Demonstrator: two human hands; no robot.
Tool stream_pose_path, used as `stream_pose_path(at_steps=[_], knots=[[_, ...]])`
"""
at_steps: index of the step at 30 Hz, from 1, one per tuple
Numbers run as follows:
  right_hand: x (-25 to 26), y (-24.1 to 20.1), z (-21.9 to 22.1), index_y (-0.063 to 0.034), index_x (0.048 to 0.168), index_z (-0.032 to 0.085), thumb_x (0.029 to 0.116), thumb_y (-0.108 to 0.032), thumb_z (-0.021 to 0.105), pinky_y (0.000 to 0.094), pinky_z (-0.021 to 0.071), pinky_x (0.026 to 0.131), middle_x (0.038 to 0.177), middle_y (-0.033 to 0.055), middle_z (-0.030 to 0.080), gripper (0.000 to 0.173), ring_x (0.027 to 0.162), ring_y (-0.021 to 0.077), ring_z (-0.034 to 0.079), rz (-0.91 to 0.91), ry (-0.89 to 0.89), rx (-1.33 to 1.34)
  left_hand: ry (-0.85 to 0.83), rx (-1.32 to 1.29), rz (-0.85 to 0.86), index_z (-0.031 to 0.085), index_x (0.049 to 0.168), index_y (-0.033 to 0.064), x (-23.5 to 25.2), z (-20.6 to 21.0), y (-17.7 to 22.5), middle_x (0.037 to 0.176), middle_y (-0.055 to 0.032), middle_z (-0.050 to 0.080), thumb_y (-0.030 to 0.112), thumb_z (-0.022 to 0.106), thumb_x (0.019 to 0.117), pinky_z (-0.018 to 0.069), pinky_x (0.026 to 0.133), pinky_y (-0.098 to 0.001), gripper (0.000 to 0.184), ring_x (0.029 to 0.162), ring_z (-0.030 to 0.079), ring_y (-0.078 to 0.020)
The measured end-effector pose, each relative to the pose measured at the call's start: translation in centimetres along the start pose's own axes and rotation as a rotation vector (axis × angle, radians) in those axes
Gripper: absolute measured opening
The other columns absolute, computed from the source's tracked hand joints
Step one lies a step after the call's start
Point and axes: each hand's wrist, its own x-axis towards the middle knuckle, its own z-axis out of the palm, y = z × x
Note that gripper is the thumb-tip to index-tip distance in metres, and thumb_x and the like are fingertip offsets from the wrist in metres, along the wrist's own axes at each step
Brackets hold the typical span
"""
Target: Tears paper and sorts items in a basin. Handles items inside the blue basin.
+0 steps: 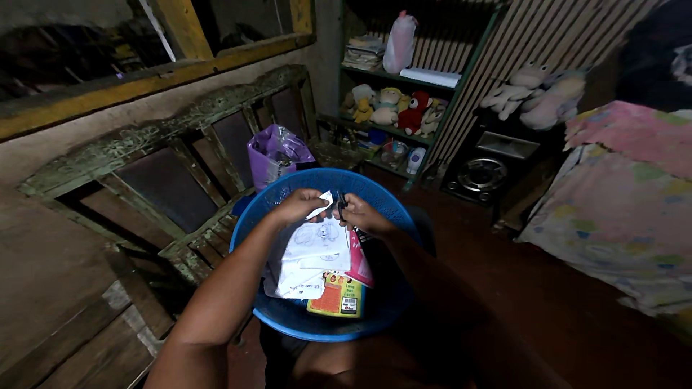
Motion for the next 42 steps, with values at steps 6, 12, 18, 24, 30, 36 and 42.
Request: stream_pose_path(at_steps=[6, 12, 18, 24, 30, 36, 42], knots=[[0.6, 0.4, 0.1, -0.0051, 0.141, 0.045, 0.0956, -0.019, 0.072, 0.0355, 0.0607, 0.072, 0.103, 0.0130, 0.072, 0.055, 0.085, 0.0210, 0.072, -0.061, 0.092, 0.043, -0.064, 0.161, -0.064, 0.070, 0.110, 0.0037, 0.0, 0.4, -0.2, 0.083, -0.0067, 0.072, 0.023, 0.058, 0.1058, 0.0550, 0.061, -0.0269, 0.023, 0.065, 0.065, -0.0123], [0.4, 0.2, 0.0, -0.0024, 0.140, 0.048, 0.0938, -0.014, 0.073, 0.0349, 0.0604, 0.069, 0.102, 0.0132, 0.072, 0.054, 0.082, 0.0203, 0.071, -0.113, 0.136, 0.038, -0.113, 0.204, -0.061, 0.070, 0.109, 0.0051, 0.2, 0.9, -0.2, 0.086, -0.0050, 0.074, 0.026, 0.061, 0.1045, 0.0583, 0.064, -0.0293, 0.024, 0.069, 0.068, -0.0132], [0.2, 0.0, 0.2, 0.0002, 0.142, 0.044, 0.0922, -0.011, 0.073, 0.0342, 0.0590, 0.067, 0.095, 0.0132, 0.071, 0.059, 0.077, 0.0193, 0.069, -0.132, 0.182, 0.080, -0.117, 0.188, -0.034, 0.070, 0.109, 0.0048, 0.1, 1.0, -0.3, 0.086, -0.0060, 0.075, 0.027, 0.059, 0.1053, 0.0575, 0.061, -0.0292, 0.026, 0.066, 0.068, -0.0136], [0.3, 0.0, 0.1, -0.0010, 0.139, 0.047, 0.0921, -0.013, 0.074, 0.0340, 0.0589, 0.066, 0.091, 0.0121, 0.070, 0.055, 0.076, 0.0193, 0.069, -0.086, 0.184, 0.111, -0.033, 0.135, -0.030, 0.069, 0.113, 0.0042, 0.1, 0.6, -0.4, 0.086, -0.0071, 0.074, 0.024, 0.060, 0.1053, 0.0574, 0.059, -0.0285, 0.023, 0.065, 0.067, -0.0137], [-0.1, -0.1, 0.3, -0.0009, 0.132, 0.052, 0.0998, -0.031, 0.068, 0.0340, 0.0596, 0.067, 0.107, 0.0134, 0.069, 0.047, 0.081, 0.0189, 0.070, -0.035, 0.070, 0.044, 0.107, 0.132, 0.073, 0.069, 0.109, 0.0051, -0.4, -1.5, 0.3, 0.083, -0.0048, 0.073, 0.025, 0.060, 0.1039, 0.0544, 0.057, -0.0264, 0.023, 0.062, 0.064, -0.0114], [-0.1, 0.1, 0.3, -0.0021, 0.111, 0.061, 0.1046, -0.045, 0.056, 0.0308, 0.0561, 0.066, 0.100, 0.0087, 0.066, 0.043, 0.077, 0.0138, 0.065, 0.022, -0.023, -0.036, 0.176, 0.080, 0.129, 0.070, 0.104, 0.0056, -0.7, -2.9, 0.3, 0.079, -0.0037, 0.071, 0.025, 0.059, 0.1030, 0.0531, 0.055, -0.0253, 0.022, 0.060, 0.062, -0.0104], [-0.3, -0.2, 0.6, -0.0025, 0.116, 0.063, 0.1074, -0.044, 0.050, 0.0310, 0.0560, 0.064, 0.096, 0.0067, 0.064, 0.044, 0.076, 0.0141, 0.065, 0.034, -0.094, -0.055, 0.178, 0.105, 0.115, 0.071, 0.105, 0.0060, -1.0, -2.9, 0.7, 0.080, -0.0028, 0.071, 0.024, 0.058, 0.1045, 0.0517, 0.057, -0.0245, 0.021, 0.061, 0.061, -0.0096]])
